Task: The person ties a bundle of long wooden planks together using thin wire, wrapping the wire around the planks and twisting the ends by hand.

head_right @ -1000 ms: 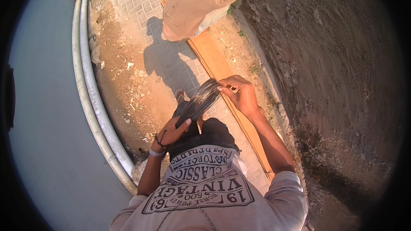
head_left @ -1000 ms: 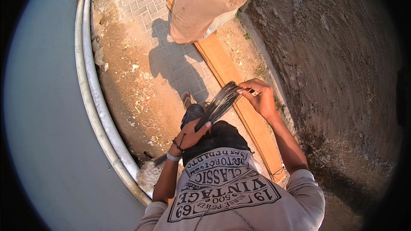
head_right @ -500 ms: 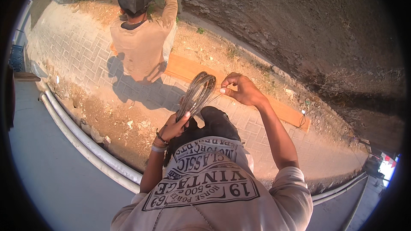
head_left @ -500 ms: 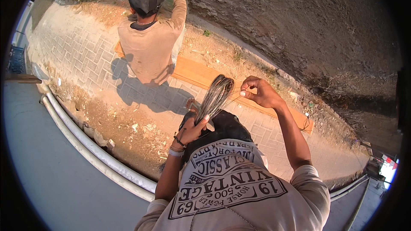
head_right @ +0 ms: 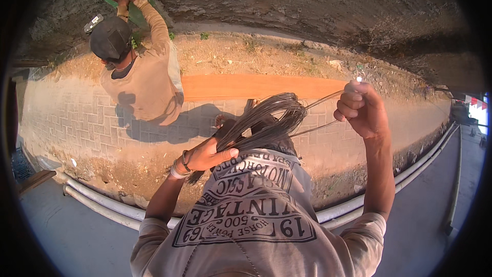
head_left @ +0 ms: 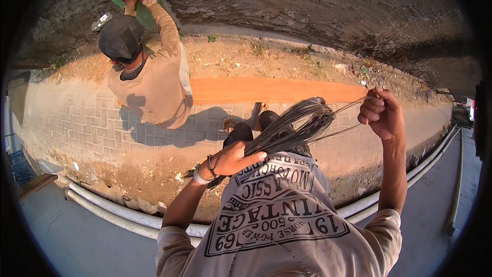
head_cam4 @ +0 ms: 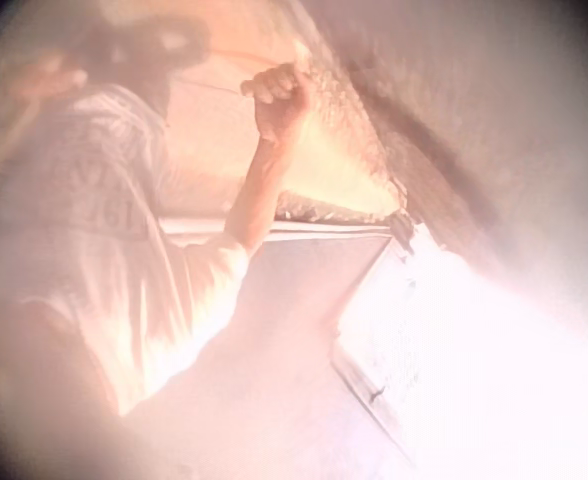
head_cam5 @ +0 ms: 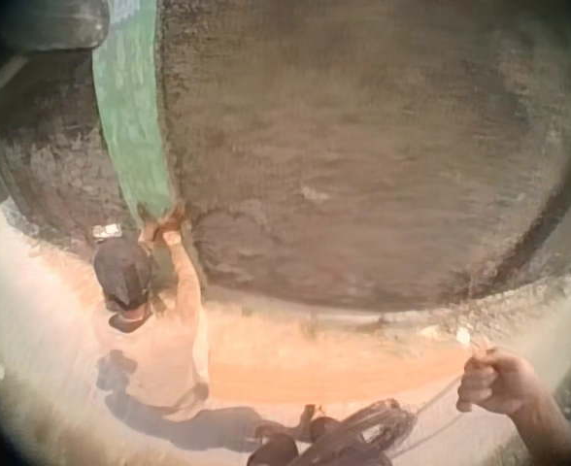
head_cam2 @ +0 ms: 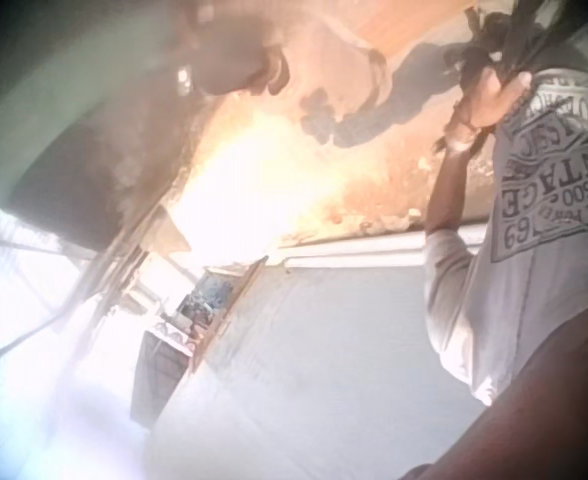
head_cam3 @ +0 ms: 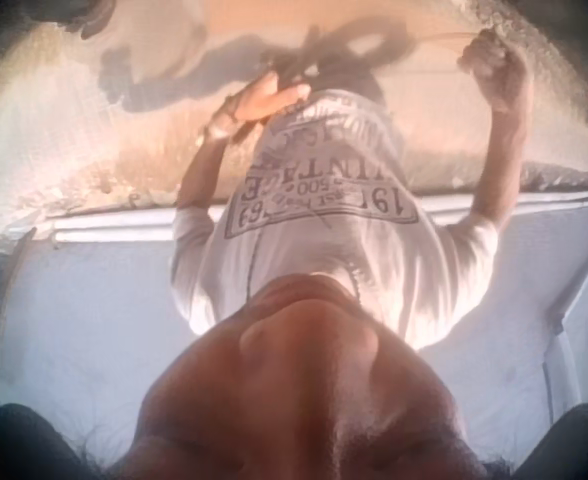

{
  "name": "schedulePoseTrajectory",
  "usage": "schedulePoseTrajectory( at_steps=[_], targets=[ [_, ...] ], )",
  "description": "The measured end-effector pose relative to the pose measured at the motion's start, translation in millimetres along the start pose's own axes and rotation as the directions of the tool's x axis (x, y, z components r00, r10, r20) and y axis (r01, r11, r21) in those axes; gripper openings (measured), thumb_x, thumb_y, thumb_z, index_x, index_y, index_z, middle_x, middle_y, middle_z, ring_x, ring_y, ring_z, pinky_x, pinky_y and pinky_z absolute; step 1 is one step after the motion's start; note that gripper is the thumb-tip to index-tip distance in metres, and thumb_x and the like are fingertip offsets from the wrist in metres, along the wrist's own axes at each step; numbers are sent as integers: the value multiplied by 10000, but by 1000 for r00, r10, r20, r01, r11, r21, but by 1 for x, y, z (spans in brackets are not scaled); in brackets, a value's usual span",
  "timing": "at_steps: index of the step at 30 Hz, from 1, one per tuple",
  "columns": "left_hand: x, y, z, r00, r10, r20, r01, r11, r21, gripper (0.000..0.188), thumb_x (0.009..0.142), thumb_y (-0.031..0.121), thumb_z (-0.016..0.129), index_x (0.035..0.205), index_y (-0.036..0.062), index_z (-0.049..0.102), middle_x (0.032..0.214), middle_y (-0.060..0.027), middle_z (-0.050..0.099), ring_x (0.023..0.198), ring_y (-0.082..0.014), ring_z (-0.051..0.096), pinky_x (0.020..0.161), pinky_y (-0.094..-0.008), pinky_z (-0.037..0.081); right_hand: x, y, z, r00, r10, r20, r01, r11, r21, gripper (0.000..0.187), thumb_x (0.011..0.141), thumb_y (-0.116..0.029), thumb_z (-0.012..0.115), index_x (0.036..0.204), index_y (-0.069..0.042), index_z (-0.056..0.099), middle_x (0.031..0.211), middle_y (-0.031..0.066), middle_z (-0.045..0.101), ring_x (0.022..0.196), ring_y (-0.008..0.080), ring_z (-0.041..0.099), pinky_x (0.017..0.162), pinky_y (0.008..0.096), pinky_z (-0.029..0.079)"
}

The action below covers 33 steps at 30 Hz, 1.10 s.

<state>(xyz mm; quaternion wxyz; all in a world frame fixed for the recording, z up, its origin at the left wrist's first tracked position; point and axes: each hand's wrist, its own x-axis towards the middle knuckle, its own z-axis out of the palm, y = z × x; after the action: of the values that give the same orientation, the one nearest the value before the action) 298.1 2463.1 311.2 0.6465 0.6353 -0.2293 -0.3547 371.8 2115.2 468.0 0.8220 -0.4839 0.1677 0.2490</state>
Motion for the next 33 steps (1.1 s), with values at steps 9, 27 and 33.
schedulePoseTrajectory(
  at_steps=[9, 27, 33],
  targets=[
    [51, 80, 0, 927, -347, 141, 320, 929, 186, 425, 940, 320, 505, 1186, -27, 496, 986, -156, 584, 897, -210, 509, 849, -345, 426, -10, -110, -90, 973, -199, -117, 206, 977, 48, 288, 965, -182, 444, 685, -133, 395, 564, -80, 261, 448, 31, 227, 410, 207, 212],
    [264, -231, -47, 703, -491, -515, 711, 499, 495, 545, 941, 457, 372, 1068, -59, 491, 913, -299, 575, 889, -452, 569, 756, -495, 464, -51, 145, -436, 364, -435, -824, -141, 848, -510, 320, 979, -307, 445, 976, -12, 567, 615, -51, 322, 552, 46, 290, 483, 228, 236],
    [474, -376, 3, 814, -536, -225, 578, 702, 417, 651, 920, 512, 397, 1210, -69, 343, 1162, -280, 436, 1009, -410, 545, 766, -444, 501, -52, 297, -367, 393, -159, -906, -416, 848, -329, 309, 969, -332, 462, 940, -39, 557, 638, -59, 332, 583, 40, 294, 508, 226, 236]
  ],
)
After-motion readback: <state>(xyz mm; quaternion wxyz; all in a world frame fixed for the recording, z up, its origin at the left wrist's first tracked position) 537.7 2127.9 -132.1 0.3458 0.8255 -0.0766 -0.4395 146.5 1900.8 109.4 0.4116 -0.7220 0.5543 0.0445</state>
